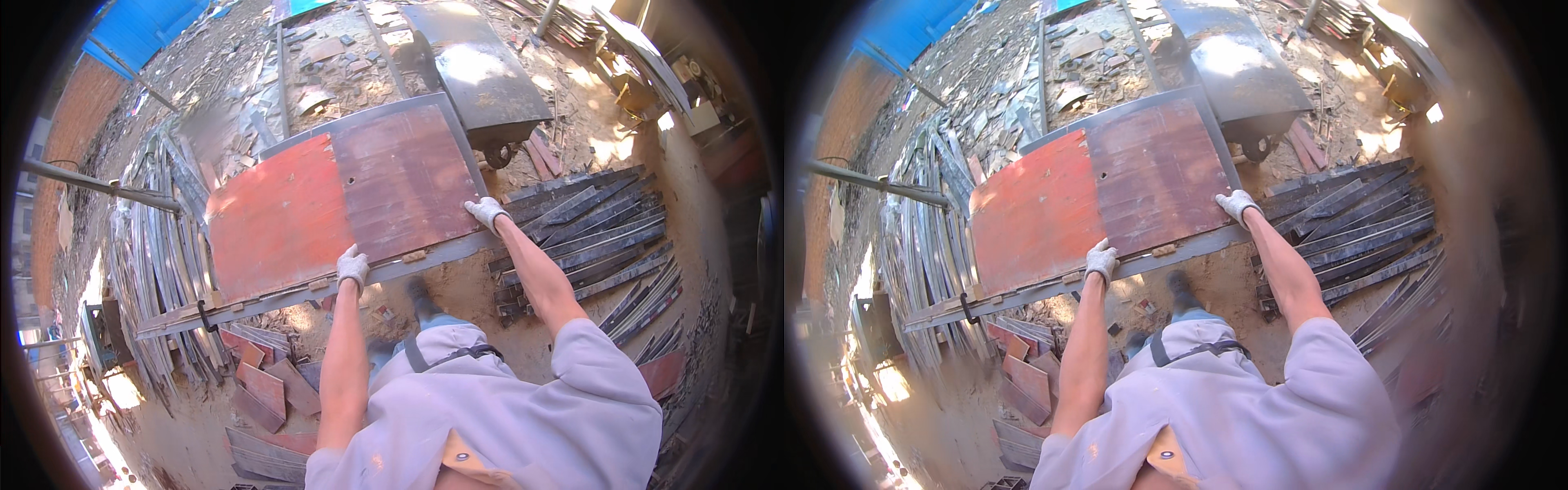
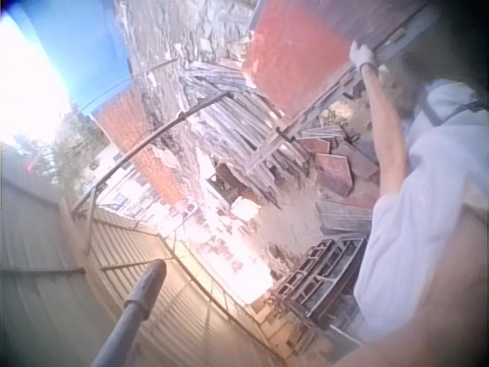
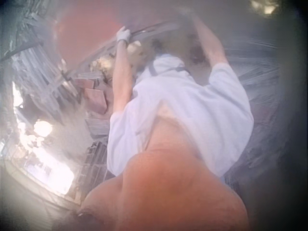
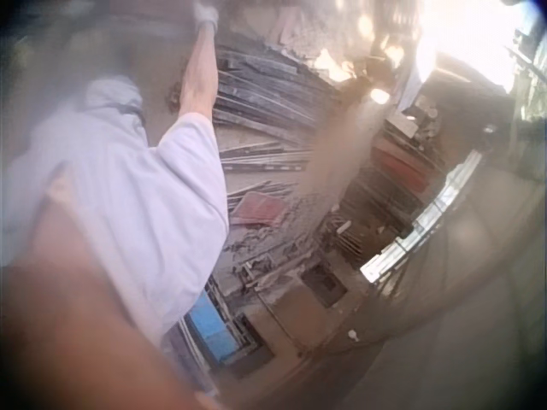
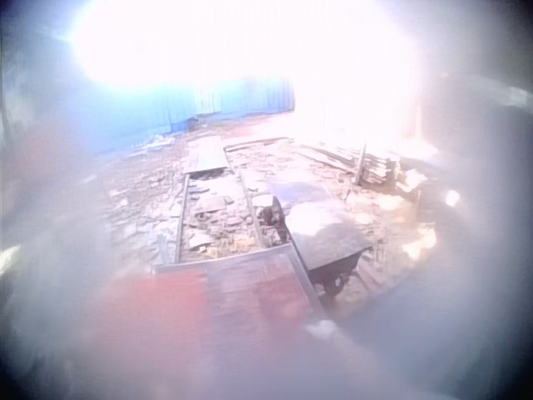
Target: The person places red and gray metal sheets onto a cutting machine, aligns them, and cuts them into smaller pieces. The person then stacks the cut pieces on the floor.
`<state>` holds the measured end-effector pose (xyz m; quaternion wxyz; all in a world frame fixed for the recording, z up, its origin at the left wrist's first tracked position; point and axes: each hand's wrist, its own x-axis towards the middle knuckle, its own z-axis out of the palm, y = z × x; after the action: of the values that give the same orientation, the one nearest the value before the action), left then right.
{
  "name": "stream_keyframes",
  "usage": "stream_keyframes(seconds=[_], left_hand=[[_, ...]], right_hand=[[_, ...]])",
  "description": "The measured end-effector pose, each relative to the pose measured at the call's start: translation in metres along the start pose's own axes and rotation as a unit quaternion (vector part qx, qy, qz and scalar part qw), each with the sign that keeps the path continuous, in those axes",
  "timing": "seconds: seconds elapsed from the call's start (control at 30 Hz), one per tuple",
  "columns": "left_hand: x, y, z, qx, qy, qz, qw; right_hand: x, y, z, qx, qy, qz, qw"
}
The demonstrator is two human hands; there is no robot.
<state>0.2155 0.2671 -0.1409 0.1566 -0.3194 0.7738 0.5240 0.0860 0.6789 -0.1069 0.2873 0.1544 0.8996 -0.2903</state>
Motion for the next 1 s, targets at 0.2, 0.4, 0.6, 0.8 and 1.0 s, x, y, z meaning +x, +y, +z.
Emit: stream_keyframes(seconds=[0.2, 0.4, 0.6, 0.8, 1.0], left_hand=[[-0.011, 0.016, -0.002, 0.023, -0.059, 0.015, 0.998], [-0.03, 0.044, -0.001, -0.032, -0.089, -0.012, 0.995], [-0.03, 0.036, -0.01, -0.026, -0.061, -0.031, 0.997], [-0.023, 0.039, -0.012, -0.224, -0.022, 0.0, 0.974], [-0.089, 0.116, -0.001, -0.453, 0.026, 0.108, 0.884]], right_hand=[[0.001, 0.013, -0.007, 0.073, 0.027, -0.01, 0.997], [0.014, 0.041, -0.011, 0.031, 0.049, -0.048, 0.997], [-0.008, 0.016, -0.02, 0.13, -0.017, -0.045, 0.99], [0.018, 0.02, -0.022, 0.265, 0.01, -0.06, 0.962], [-0.047, 0.022, -0.09, 0.372, -0.099, -0.141, 0.912]])
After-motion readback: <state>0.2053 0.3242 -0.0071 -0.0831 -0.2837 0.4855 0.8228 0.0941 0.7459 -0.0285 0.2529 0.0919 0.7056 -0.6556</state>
